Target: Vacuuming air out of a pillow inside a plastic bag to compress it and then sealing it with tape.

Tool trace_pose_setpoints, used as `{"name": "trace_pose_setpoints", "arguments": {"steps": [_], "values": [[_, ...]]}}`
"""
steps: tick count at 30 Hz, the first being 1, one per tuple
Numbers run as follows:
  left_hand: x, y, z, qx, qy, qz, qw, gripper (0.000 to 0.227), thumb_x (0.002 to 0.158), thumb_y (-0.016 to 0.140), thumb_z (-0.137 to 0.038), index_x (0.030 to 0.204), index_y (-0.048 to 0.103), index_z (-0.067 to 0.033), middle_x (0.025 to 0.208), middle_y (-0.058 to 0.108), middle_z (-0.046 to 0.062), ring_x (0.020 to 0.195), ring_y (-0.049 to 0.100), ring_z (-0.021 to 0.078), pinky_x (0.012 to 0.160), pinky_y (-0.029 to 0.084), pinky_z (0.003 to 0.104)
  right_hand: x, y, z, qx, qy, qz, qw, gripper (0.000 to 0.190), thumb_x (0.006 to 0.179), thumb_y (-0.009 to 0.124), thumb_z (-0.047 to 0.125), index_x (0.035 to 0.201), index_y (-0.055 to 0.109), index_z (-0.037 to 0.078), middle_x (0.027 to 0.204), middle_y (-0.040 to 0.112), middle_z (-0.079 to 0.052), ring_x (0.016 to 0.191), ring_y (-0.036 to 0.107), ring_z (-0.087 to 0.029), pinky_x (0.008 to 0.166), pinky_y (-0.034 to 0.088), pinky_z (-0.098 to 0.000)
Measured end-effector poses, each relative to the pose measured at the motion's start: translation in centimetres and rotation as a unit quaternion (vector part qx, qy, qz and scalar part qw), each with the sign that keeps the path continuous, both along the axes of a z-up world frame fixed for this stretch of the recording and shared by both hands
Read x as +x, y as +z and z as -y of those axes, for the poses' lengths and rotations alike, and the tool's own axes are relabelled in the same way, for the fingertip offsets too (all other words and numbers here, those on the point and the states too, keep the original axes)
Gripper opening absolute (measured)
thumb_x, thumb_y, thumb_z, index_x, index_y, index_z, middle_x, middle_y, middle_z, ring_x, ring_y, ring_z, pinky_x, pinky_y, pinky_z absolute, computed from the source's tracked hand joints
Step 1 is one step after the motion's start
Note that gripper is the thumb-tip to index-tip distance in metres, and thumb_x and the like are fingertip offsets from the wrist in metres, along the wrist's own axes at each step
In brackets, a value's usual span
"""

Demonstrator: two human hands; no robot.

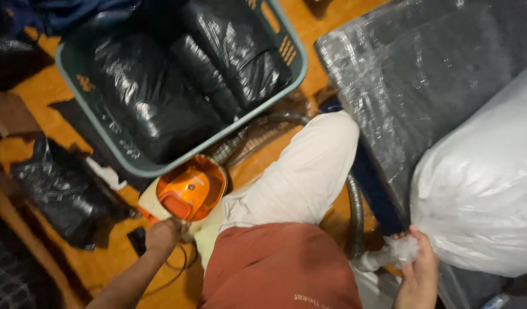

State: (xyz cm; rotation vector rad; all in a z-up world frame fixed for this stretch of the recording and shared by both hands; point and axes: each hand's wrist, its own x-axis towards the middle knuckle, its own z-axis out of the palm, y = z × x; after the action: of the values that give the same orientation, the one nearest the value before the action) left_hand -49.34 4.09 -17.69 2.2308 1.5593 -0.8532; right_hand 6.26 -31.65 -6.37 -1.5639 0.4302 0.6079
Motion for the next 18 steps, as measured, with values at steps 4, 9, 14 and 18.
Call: {"name": "trace_pose_setpoints", "arguments": {"steps": [4, 9, 14, 18], "values": [[-1.0, -0.9, -1.0, 0.008, -0.016, 0.009, 1.0, 0.057, 0.089, 0.046, -0.07, 0.083, 0.072, -0.0194, 0.083, 0.075, 0.004, 0.077, 0.068, 0.0271, 0.073, 0.051, 0.038, -1.6, 2.6, -2.1, -0.061, 0.009, -0.02, 0.998, 0.025, 0.097, 0.064, 0.027, 0.116, 0.066, 0.011, 0.092, 0.065, -0.001, 0.083, 0.062, -0.012, 0.073, 0.048, -0.0243], [-0.9, -5.1, -3.2, 0.046, -0.04, -0.044, 0.997, 0.067, 0.082, 0.049, -0.078, 0.089, 0.074, -0.0168, 0.083, 0.077, 0.006, 0.078, 0.073, 0.0289, 0.073, 0.057, 0.039, -0.8, -0.6, -0.2, 0.057, 0.021, -0.012, 0.998, 0.019, 0.095, 0.066, 0.023, 0.103, 0.068, 0.006, 0.084, 0.067, -0.004, 0.069, 0.062, -0.016, 0.062, 0.047, -0.0271], [-1.4, -10.2, -2.6, 0.141, -0.332, 0.029, 0.932, 0.082, 0.076, 0.055, -0.084, 0.117, 0.055, -0.0133, 0.098, 0.067, 0.009, 0.081, 0.069, 0.0293, 0.067, 0.057, 0.042, -1.2, -1.0, -0.8, 0.055, 0.001, 0.018, 0.998, 0.017, 0.098, 0.064, 0.015, 0.099, 0.068, -0.001, 0.082, 0.064, -0.009, 0.068, 0.06, -0.018, 0.061, 0.048, -0.0295], [-2.1, -12.1, -2.9, 0.142, -0.316, 0.049, 0.937, 0.087, 0.076, 0.055, -0.082, 0.135, 0.049, -0.0189, 0.11, 0.064, 0.006, 0.099, 0.066, 0.0268, 0.079, 0.057, 0.046, -1.1, -1.4, -0.4, 0.056, 0.001, -0.001, 0.998, 0.024, 0.097, 0.065, 0.019, 0.099, 0.066, -0.005, 0.076, 0.064, -0.015, 0.061, 0.061, -0.026, 0.052, 0.049, -0.0351]]}}
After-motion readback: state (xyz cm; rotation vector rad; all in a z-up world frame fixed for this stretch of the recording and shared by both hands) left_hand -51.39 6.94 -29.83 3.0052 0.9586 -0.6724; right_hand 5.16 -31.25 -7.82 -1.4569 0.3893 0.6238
